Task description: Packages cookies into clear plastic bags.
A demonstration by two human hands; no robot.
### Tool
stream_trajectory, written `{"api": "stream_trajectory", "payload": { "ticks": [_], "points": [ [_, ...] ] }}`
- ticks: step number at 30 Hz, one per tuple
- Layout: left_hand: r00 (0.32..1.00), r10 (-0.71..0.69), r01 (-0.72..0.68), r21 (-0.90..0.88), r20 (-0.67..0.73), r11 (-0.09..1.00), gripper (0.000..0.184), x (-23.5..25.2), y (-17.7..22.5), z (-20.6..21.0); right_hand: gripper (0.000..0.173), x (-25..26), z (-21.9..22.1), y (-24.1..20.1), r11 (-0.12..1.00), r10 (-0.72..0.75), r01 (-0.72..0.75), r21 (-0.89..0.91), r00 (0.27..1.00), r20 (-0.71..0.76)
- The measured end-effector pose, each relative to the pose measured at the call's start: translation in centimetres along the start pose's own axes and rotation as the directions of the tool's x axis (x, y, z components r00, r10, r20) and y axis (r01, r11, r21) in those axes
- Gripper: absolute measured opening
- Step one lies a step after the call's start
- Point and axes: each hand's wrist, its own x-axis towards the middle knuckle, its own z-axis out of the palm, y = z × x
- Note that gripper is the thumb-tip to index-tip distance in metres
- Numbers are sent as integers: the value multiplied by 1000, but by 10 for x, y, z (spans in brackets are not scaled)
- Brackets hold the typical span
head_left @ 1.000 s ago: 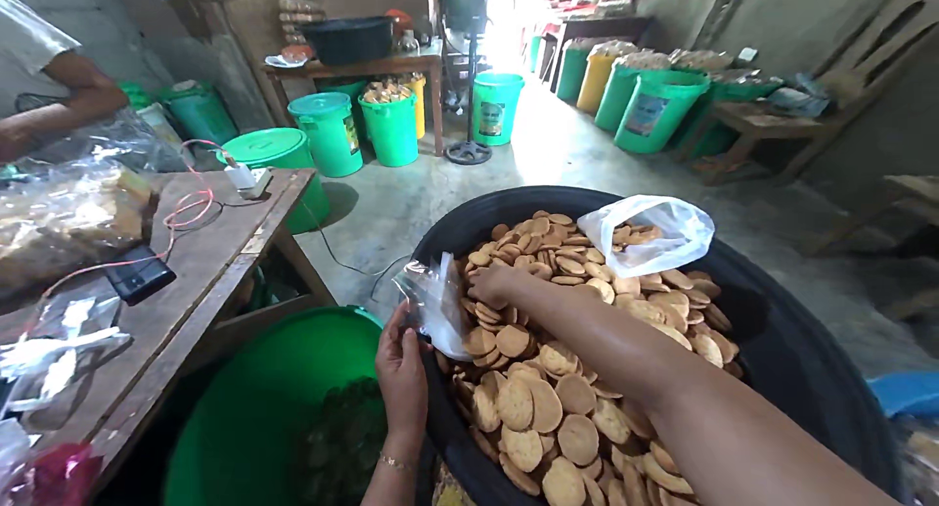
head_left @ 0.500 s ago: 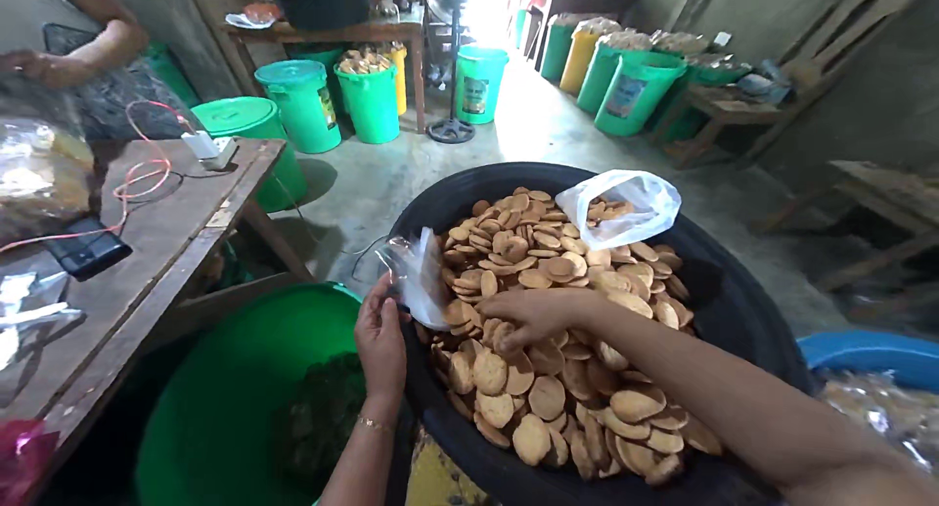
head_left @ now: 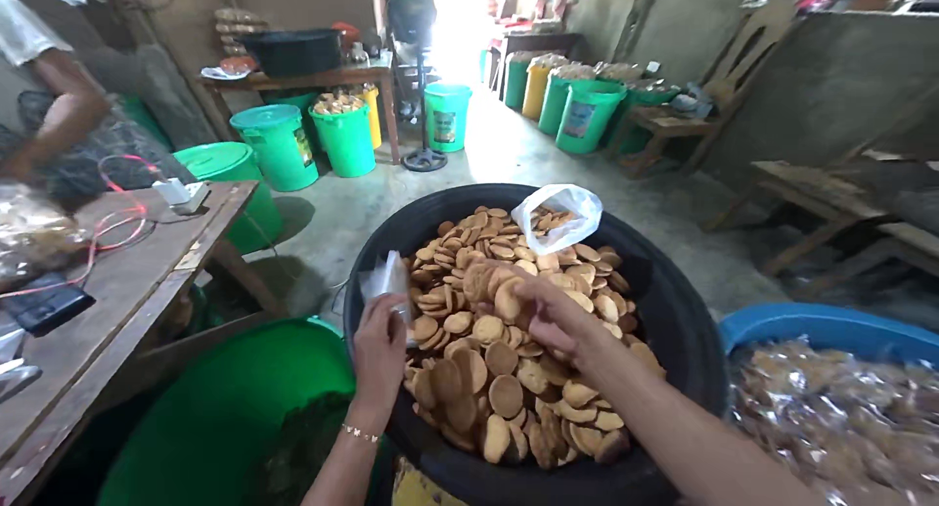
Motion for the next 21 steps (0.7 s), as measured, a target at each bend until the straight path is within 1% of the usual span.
{"api": "stream_trajectory", "payload": {
  "ticks": [1, 2, 3, 4, 5, 6, 7, 8, 9, 10, 11, 12, 13, 14, 15, 16, 17, 18, 19, 20, 21],
  "points": [
    [991, 48, -53, 34, 126, 998, 27, 3, 14, 7, 62, -16, 2, -1, 1000, -18, 18, -1, 1000, 1],
    [962, 80, -95, 44, 261, 995, 25, 6, 27, 15, 66, -30, 5, -2, 997, -43, 43, -63, 999, 0],
    [918, 82, -106, 41, 388, 993, 25, 9, 41, 23, 69, -42, 7, -3, 977, -82, 82, -198, 997, 8],
    [873, 68, -91, 25, 482, 996, 30, 11, 56, 31, 69, -52, 7, -4, 912, -129, 125, -390, 992, 17],
    [838, 43, -59, 11, 544, 998, 38, 11, 69, 38, 65, -61, 6, -7, 794, -171, 155, -588, 985, 28],
    [813, 27, -33, -1, 582, 999, 45, 10, 82, 44, 61, -68, 5, -8, 654, -215, 175, -736, 976, 41],
    [799, 20, -19, -8, 601, 1000, 46, 8, 93, 50, 60, -74, 3, -9, 509, -252, 177, -842, 966, 50],
    [795, 24, -18, -16, 606, 1000, 48, 4, 102, 54, 60, -79, 3, -9, 373, -271, 150, -916, 961, 46],
    [812, 59, -46, -37, 580, 998, 49, -1, 107, 61, 62, -84, 3, -9, 255, -279, 102, -962, 960, 28],
    [834, 113, -100, -53, 541, 994, 50, -8, 109, 68, 64, -89, 5, -9, 176, -272, 46, -983, 962, -4],
    [845, 174, -166, -61, 506, 984, 52, -16, 110, 76, 66, -94, 6, -10, 151, -246, -10, -988, 968, -48],
    [845, 241, -244, -58, 477, 968, 53, -22, 110, 82, 69, -99, 6, -12, 175, -203, -57, -983, 975, -92],
    [839, 328, -337, -59, 435, 940, 55, -29, 108, 87, 70, -103, 3, -15, 267, -141, -84, -960, 982, -125],
    [825, 399, -411, -60, 401, 910, 56, -33, 106, 90, 71, -108, -3, -16, 438, -85, -74, -896, 989, -123],
    [809, 439, -452, -65, 391, 890, 58, -36, 104, 89, 71, -112, -12, -14, 661, -68, -31, -750, 993, -101],
    [796, 452, -465, -71, 402, 882, 63, -36, 104, 84, 70, -115, -20, -10, 859, -68, 9, -513, 993, -97],
    [788, 449, -457, -88, 422, 885, 67, -35, 104, 79, 68, -115, -24, -4, 964, -64, 37, -262, 993, -95],
    [781, 444, -449, -100, 439, 888, 69, -35, 104, 74, 67, -114, -26, 2, 994, -62, 53, -94, 994, -89],
    [776, 438, -446, -96, 454, 890, 71, -35, 103, 71, 66, -113, -25, 7, 995, -71, 64, -73, 993, -99],
    [776, 435, -452, -79, 456, 888, 70, -37, 103, 70, 66, -112, -20, 10, 975, -94, 68, -212, 989, -117],
    [783, 459, -484, -53, 420, 873, 67, -40, 101, 71, 64, -111, -14, 14, 902, -128, 57, -427, 982, -140]
  ]
}}
